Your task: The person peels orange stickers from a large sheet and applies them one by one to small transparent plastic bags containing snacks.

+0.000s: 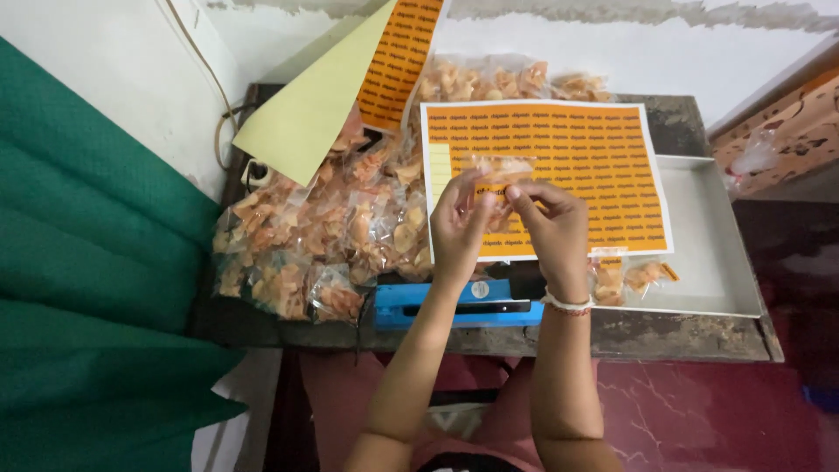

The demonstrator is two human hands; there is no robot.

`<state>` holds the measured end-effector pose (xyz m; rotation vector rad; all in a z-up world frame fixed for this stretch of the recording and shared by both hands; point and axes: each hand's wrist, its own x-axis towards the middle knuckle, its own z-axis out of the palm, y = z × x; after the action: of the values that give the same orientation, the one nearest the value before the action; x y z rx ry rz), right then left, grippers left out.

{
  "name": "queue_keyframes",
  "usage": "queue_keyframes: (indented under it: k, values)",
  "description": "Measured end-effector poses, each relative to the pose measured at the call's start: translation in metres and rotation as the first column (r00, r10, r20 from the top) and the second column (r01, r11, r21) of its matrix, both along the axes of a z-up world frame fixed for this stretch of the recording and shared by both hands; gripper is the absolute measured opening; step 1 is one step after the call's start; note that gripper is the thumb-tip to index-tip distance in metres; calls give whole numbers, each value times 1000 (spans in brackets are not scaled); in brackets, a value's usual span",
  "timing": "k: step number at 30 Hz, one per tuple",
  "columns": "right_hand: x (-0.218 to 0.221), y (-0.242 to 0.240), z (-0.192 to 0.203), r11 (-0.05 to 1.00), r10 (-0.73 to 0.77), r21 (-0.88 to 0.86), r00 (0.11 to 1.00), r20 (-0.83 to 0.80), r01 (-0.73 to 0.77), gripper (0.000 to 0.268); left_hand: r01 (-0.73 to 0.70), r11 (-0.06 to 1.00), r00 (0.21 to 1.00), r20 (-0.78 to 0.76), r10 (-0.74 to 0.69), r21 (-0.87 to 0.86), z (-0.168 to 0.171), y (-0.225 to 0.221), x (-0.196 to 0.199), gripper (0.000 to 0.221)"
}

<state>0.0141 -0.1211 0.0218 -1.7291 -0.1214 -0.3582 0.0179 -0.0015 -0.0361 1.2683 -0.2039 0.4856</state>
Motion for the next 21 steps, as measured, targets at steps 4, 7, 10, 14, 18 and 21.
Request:
queue_keyframes:
  k: [4, 7, 10, 14, 18, 21]
  values:
    - [-8, 5, 12, 1000, 18, -21, 1000, -12, -19, 6, -34, 998, 999, -13, 33, -47, 9, -2, -3, 40]
    - [-10, -3, 0, 1000, 5, -23, 999, -45, -6, 6, -74, 996, 997, -16, 74, -40, 6, -4, -9, 31]
    - [-7, -11, 1, 998, -6, -59, 1000, 0, 6, 4, -87, 996, 996, -9, 87, -9, 7, -9, -7, 30]
    - [-13, -28, 1, 993, -63, -101, 995, -74, 55, 6, -3, 1000, 1000, 10, 3, -9, 9, -18, -7, 28]
    - [-16, -47, 12, 994, -66, -89, 993, -101, 57, 5, 133, 987, 982, 121, -143, 89, 2, -24, 1, 28]
    - [-14, -61, 7, 999, -53, -5, 990, -133, 52, 6, 207, 963, 954, 181, -238, 171, -4, -27, 9, 32]
